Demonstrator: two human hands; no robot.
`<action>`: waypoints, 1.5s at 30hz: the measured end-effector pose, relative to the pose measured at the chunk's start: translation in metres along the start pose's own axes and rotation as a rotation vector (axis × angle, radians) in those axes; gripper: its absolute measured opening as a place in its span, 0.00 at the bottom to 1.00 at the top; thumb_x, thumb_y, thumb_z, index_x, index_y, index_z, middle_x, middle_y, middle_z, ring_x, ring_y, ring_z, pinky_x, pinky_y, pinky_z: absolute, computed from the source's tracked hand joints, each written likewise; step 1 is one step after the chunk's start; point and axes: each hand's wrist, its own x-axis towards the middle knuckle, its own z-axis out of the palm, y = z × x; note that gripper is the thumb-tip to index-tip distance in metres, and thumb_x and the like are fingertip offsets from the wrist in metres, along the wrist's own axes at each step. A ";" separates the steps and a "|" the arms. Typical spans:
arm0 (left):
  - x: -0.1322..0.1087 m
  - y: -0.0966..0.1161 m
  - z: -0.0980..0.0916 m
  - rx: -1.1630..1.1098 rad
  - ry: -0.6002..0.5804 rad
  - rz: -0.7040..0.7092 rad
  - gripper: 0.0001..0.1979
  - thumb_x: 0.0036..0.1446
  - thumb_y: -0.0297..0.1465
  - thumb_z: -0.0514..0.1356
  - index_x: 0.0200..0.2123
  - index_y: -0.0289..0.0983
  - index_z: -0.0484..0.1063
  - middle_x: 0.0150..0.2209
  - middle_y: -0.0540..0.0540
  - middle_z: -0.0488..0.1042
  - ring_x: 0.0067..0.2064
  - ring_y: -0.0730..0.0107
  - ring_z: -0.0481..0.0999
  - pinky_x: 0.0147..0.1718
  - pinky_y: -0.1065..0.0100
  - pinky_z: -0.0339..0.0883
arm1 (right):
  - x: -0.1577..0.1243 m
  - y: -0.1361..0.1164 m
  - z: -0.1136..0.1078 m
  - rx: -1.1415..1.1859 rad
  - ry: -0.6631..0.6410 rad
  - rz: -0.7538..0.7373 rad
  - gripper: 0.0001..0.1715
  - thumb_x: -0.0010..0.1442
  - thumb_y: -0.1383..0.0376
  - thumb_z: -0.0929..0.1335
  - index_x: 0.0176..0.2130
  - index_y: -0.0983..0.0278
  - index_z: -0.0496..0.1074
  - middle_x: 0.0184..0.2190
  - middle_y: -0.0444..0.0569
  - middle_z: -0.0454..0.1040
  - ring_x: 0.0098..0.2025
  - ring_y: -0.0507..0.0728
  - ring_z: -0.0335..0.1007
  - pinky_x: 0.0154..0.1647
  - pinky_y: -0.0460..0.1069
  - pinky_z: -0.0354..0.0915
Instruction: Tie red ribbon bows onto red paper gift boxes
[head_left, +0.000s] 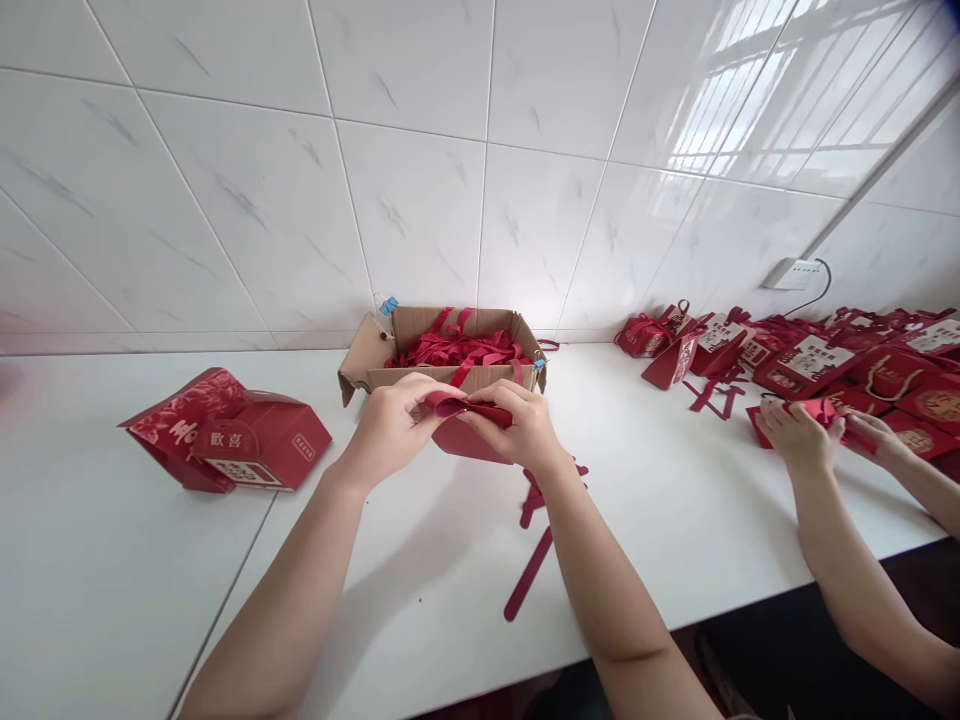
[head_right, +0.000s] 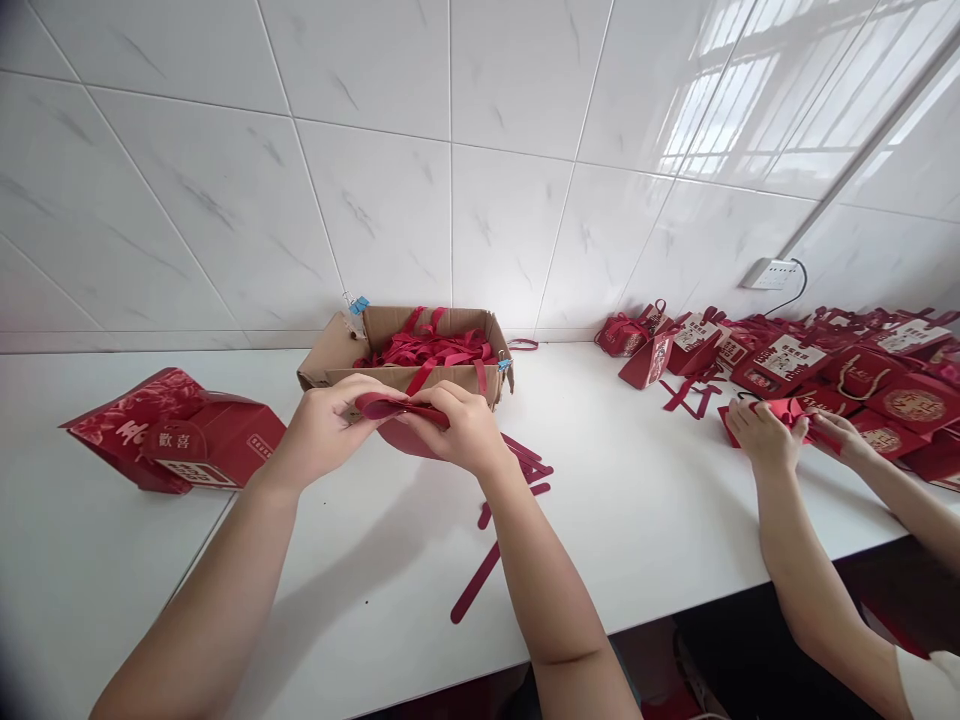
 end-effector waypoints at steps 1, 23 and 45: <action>0.000 0.000 0.000 0.006 -0.012 -0.016 0.08 0.58 0.34 0.59 0.39 0.40 0.77 0.39 0.45 0.77 0.39 0.64 0.76 0.34 0.66 0.72 | 0.000 0.000 0.000 0.004 -0.011 0.007 0.07 0.59 0.61 0.68 0.36 0.62 0.73 0.31 0.48 0.76 0.30 0.52 0.72 0.30 0.47 0.70; -0.002 0.011 -0.005 -0.017 -0.102 0.075 0.08 0.57 0.32 0.60 0.41 0.37 0.72 0.37 0.46 0.76 0.37 0.67 0.74 0.35 0.67 0.71 | 0.001 -0.003 -0.001 0.043 0.033 -0.007 0.05 0.59 0.63 0.67 0.32 0.61 0.71 0.27 0.47 0.74 0.28 0.52 0.70 0.27 0.47 0.68; 0.003 0.002 0.000 0.059 0.103 0.091 0.05 0.54 0.33 0.64 0.29 0.38 0.75 0.30 0.48 0.75 0.33 0.69 0.74 0.32 0.68 0.70 | 0.003 -0.004 0.007 0.306 -0.217 0.364 0.11 0.57 0.59 0.69 0.36 0.64 0.74 0.34 0.49 0.78 0.36 0.53 0.75 0.38 0.48 0.73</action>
